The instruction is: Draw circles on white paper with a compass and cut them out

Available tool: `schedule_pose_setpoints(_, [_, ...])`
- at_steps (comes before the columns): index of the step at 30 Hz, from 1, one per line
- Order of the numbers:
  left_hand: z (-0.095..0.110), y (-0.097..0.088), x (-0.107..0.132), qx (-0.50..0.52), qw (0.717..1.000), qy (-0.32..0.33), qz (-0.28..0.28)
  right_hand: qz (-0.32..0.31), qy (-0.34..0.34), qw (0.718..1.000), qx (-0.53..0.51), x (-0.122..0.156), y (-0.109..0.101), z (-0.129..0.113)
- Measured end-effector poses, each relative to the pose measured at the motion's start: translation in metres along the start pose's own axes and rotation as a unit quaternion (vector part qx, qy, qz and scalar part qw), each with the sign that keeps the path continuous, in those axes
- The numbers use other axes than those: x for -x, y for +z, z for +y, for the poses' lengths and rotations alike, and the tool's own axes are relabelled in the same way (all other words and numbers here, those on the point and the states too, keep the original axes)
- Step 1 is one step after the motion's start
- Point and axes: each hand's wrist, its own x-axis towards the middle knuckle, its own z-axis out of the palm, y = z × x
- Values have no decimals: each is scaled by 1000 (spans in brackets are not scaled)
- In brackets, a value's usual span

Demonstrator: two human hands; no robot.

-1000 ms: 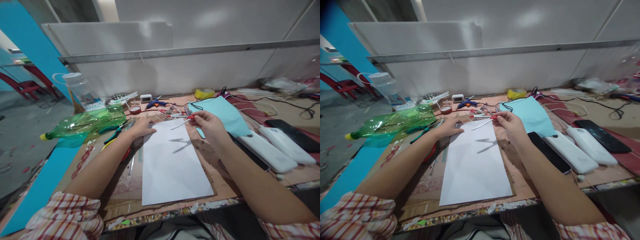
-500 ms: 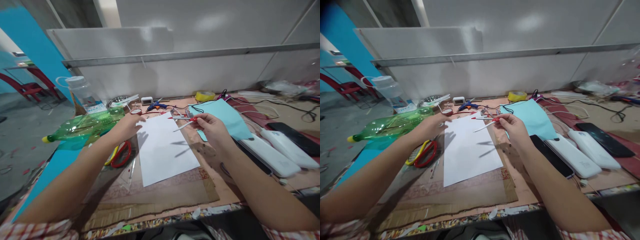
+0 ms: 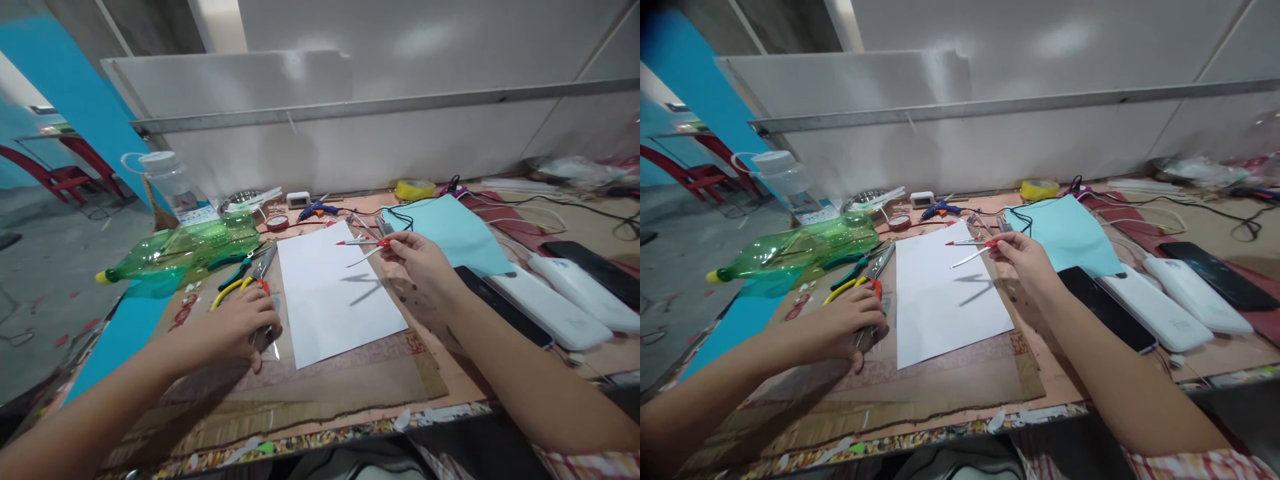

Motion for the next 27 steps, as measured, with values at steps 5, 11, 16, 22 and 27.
schedule_pose_setpoints(5, [-12,10,0,15,998,48,31,-5,-8,1000,1,1,-1,0])
schedule_pose_setpoints(11, [-14,22,10,10,998,27,59,-13,-21,1000,-8,-1,-3,2])
schedule_pose_setpoints(16, [-8,26,15,30,998,3,54,-16,-21,1000,-9,-1,-4,1])
schedule_pose_setpoints(22, [-14,31,22,28,998,7,49,-8,-11,1000,5,0,-2,-2])
schedule_pose_setpoints(27, [-30,30,38,-20,999,-2,47,-1,-2,1000,12,1,0,-4])
